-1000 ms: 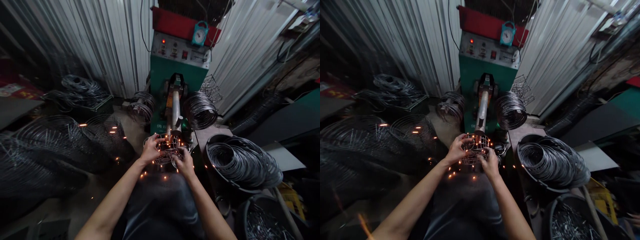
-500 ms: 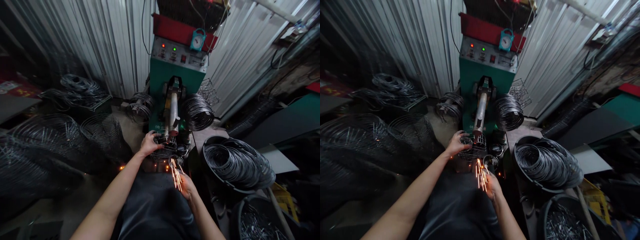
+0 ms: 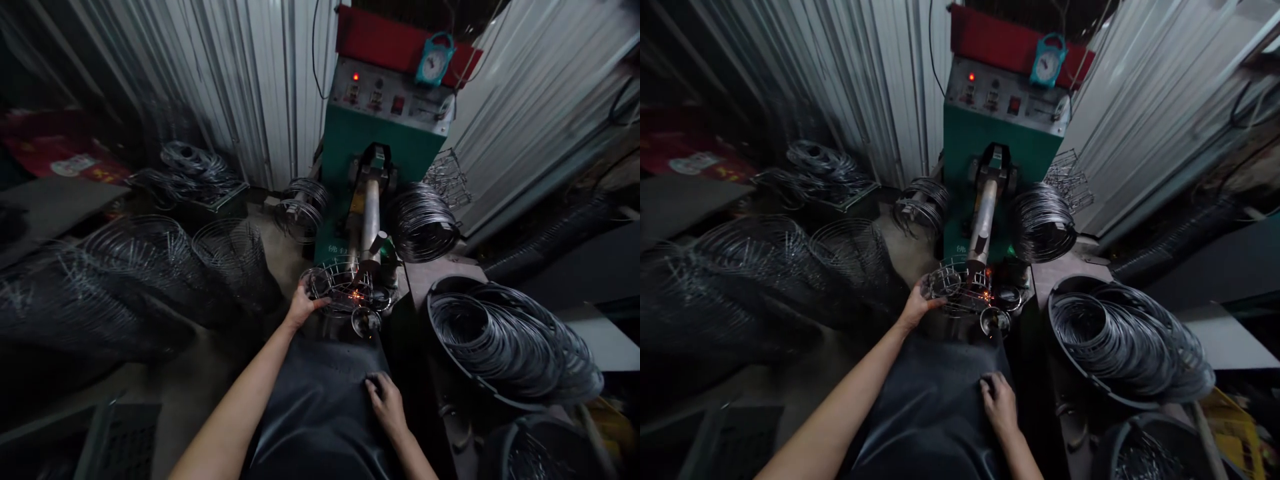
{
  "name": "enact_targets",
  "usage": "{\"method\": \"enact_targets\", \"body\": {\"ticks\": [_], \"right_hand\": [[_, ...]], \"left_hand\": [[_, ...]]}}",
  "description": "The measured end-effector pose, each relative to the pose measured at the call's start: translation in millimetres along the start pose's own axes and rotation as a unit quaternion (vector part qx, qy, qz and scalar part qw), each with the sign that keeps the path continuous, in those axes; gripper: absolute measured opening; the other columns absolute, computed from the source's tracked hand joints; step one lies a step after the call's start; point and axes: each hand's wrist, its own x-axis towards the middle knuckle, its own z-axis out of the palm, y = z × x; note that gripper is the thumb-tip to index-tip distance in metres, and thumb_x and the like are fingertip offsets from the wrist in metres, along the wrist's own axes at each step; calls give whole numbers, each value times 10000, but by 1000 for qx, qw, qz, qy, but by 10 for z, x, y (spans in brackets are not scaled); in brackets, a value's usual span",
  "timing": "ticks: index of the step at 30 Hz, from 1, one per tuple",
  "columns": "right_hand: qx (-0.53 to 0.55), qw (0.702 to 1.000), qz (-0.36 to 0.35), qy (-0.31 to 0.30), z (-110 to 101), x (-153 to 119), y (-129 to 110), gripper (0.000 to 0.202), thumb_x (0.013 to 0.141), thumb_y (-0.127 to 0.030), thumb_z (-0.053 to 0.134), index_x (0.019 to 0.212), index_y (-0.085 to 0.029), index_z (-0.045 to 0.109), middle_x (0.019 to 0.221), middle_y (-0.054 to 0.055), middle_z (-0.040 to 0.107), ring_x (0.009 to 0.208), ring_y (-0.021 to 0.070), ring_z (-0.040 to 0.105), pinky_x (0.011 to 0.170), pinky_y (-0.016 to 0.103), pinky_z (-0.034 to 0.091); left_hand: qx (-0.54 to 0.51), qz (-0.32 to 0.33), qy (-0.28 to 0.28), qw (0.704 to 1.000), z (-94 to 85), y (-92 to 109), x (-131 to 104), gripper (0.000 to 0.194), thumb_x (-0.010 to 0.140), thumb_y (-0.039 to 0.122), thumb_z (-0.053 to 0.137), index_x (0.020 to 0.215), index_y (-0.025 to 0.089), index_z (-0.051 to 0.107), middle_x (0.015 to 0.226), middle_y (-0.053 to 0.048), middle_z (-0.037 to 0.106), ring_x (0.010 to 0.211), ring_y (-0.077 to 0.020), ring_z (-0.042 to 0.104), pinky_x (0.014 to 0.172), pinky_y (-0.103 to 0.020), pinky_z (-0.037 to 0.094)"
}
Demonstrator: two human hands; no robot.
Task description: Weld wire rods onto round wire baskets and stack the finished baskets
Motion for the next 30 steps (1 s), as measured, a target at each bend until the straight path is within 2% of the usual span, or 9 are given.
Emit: {"method": "enact_targets", "body": {"ticks": [3,6,9,12,15,18,22,25,30], "right_hand": [[-67,994,-56,-68,-103,125,-229,220,818,-311,477,844,-191,659,826,85,676,766,218,644,684,309,492],[-101,978,-140,-118,-304,366,-786,206,845,-260,461,947,-217,635,894,64,677,837,190,641,728,270,470],[-186,962,-140,-141,-406,613,-1330,249,785,-213,549,1031,-232,577,876,36,679,807,186,641,680,244,440],[-264,947,-103,-148,-322,792,-1583,264,704,-175,609,961,-218,566,741,20,663,681,190,625,563,227,375],[-251,963,-82,-61,-149,832,-1561,206,690,-154,595,882,-222,562,680,7,640,614,174,597,524,222,336],[-155,982,-107,18,-38,759,-1435,135,731,-159,538,840,-229,574,706,2,639,635,163,593,572,227,382],[-26,981,-190,-36,-74,695,-1306,184,808,-176,462,868,-221,630,842,35,666,795,172,618,722,261,454],[-12,973,-221,-72,-126,723,-1273,235,835,-186,451,939,-222,659,904,52,668,846,178,621,762,283,471],[-102,980,-169,-12,-51,742,-1271,294,779,-129,514,995,-253,671,934,47,667,848,185,621,759,276,475]], "left_hand": [[16,24,-17,999,-73,78,-25,951,479,378,827,1271,147,353,1244,-142,503,1148,-289,501,1005,-452,378],[149,81,-60,984,-167,262,-205,937,484,363,815,1283,160,370,1243,-132,483,1157,-298,477,1008,-465,364],[324,146,-107,929,-129,497,-466,917,460,294,795,1282,173,406,1244,-127,453,1175,-314,430,1020,-468,339],[459,172,-136,861,55,741,-650,908,447,257,761,1284,172,419,1224,-133,456,1175,-333,396,1028,-485,291],[517,168,-151,826,233,918,-711,890,469,277,736,1291,184,407,1228,-138,456,1170,-331,384,1017,-488,260],[529,155,-147,822,304,988,-693,894,477,286,723,1300,200,384,1234,-131,452,1167,-325,381,1000,-475,263],[521,134,-149,830,295,991,-636,884,476,292,726,1290,202,392,1221,-114,457,1159,-315,391,1001,-444,282],[507,120,-156,839,301,997,-595,889,469,297,735,1284,175,400,1218,-122,452,1158,-316,391,997,-426,306],[522,134,-168,825,368,1017,-548,891,471,292,731,1289,200,390,1210,-110,462,1165,-317,382,990,-429,296]]}}
